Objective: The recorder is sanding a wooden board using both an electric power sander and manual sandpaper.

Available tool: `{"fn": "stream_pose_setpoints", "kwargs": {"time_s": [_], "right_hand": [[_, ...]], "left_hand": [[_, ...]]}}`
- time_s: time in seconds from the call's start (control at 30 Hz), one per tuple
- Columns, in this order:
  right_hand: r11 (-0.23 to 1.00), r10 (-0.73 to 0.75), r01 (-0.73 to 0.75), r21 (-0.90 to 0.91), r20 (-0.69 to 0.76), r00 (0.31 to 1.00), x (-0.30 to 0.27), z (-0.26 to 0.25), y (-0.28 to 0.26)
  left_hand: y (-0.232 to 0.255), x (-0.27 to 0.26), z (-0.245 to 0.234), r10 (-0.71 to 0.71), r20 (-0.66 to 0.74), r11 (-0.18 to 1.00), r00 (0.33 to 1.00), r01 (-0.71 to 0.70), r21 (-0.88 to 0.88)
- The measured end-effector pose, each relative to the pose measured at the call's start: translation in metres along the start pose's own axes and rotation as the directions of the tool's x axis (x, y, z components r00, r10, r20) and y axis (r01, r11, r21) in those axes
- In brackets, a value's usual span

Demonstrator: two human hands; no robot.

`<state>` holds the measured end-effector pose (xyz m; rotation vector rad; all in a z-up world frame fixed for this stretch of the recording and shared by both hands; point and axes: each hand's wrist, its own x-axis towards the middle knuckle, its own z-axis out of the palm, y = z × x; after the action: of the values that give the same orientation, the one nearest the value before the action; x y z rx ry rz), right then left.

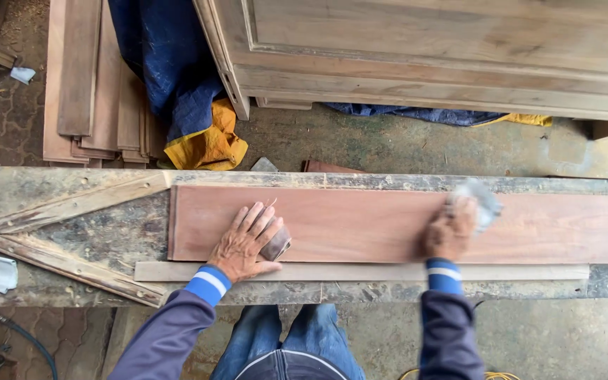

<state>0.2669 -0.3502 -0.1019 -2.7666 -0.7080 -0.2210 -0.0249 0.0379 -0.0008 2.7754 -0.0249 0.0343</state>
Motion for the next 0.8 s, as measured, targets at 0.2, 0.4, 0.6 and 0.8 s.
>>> {"fn": "stream_pose_setpoints", "kwargs": {"time_s": [0.2, 0.4, 0.6, 0.8], "right_hand": [[0.91, -0.363, 0.308, 0.278, 0.178, 0.914, -0.032, -0.015, -0.279], [0.927, -0.283, 0.257, 0.275, 0.062, 0.957, -0.024, -0.009, -0.172], [0.987, 0.126, -0.122, 0.102, -0.028, 0.992, -0.039, 0.026, -0.179], [0.92, -0.327, 0.283, 0.271, 0.137, 0.935, -0.059, 0.001, -0.324]], "left_hand": [[-0.063, -0.055, -0.043, 0.042, 0.116, 0.997, 0.992, -0.049, 0.054], [-0.091, -0.068, -0.028, 0.106, 0.05, 0.994, 0.993, -0.108, 0.034], [-0.095, -0.071, -0.025, 0.097, 0.039, 0.994, 0.995, -0.099, 0.045], [-0.096, -0.07, -0.026, 0.094, 0.054, 0.994, 0.994, -0.097, 0.05]]}}
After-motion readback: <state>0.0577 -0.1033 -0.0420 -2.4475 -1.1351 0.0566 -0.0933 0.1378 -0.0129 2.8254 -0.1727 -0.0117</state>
